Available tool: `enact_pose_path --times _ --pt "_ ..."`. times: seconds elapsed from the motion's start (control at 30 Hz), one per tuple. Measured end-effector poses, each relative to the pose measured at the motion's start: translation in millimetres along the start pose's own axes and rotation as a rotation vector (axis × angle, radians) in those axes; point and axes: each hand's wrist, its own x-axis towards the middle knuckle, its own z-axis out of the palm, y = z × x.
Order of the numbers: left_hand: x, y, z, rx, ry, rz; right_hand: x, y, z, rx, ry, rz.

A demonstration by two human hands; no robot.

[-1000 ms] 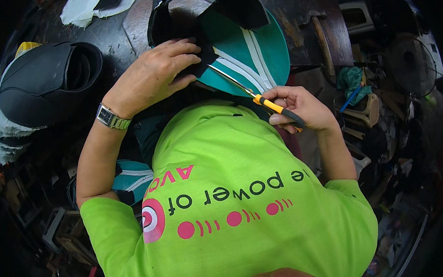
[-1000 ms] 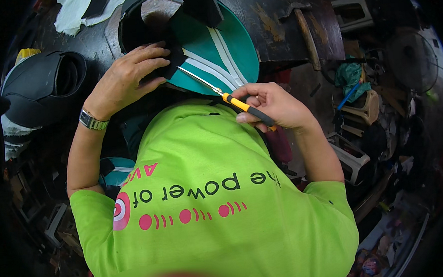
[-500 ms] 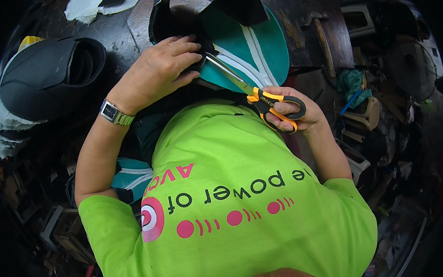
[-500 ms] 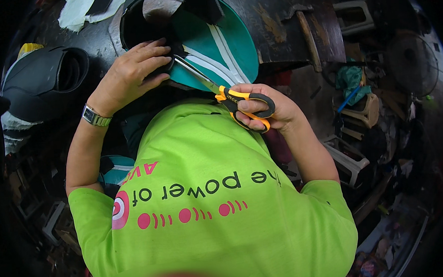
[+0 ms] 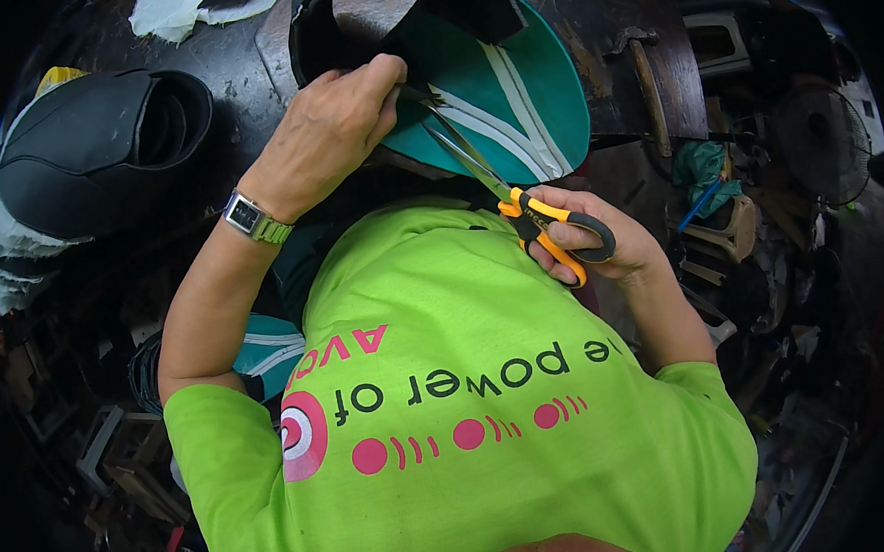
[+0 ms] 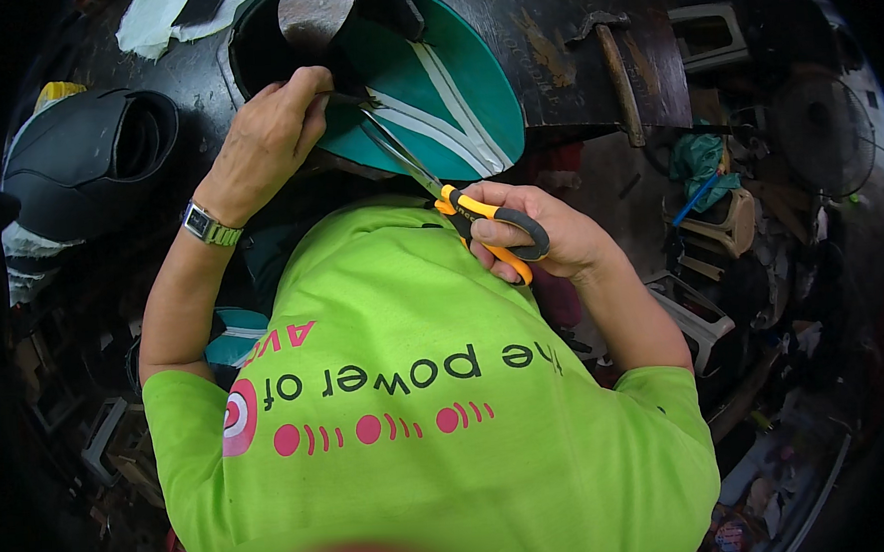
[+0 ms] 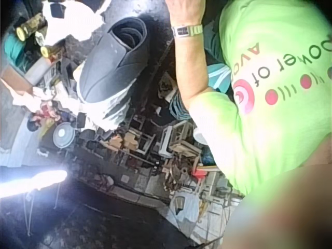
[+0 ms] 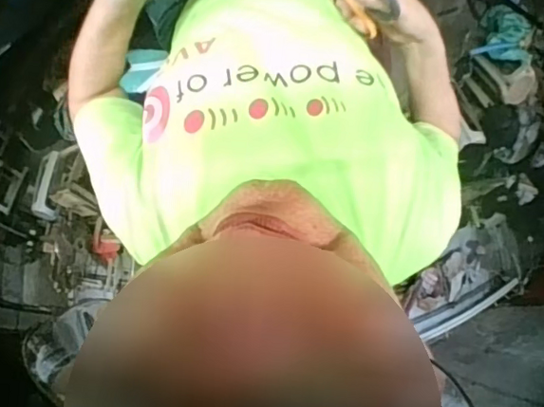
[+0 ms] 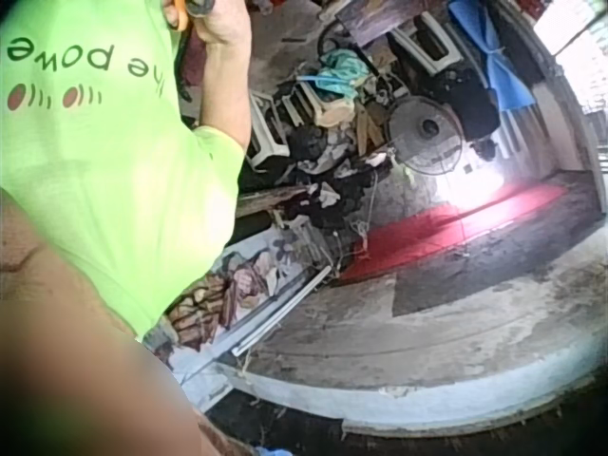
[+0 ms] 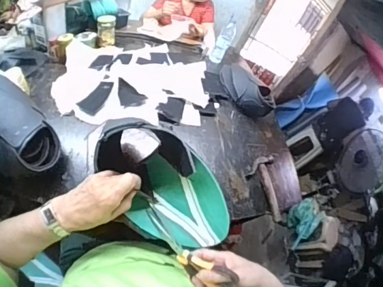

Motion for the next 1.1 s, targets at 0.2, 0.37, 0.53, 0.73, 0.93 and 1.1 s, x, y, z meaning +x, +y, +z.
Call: enact_pose_path --times 0.2,0.37,0.53,0.73,0.93,1.1 --pt "-2 2 -4 -0.116 -0.073 0.004 -10 -24 13 -0.08 0.014 -0.009" --pt "-6 1 -7 -0.254 -0.078 -0.035 -7 -33 0 -0.084 -0.006 0.048" --pt "-8 -2 -6 -0.255 -0.093 -0.018 -9 -34 -15 -0.054 -0.009 0.081" --pt "-10 -4 -2 -0.277 -0.048 -0.033 -5 -32 -25 0.011 -0.078 0.023" --pt "-12 -3 0 -0.199 -0.066 0.012 1 -34 -21 -0.029 -0.02 0.057" --pt "-14 -4 2 -0.146 -0.038 0.045 4 -39 -15 -0.192 0.038 0.027"
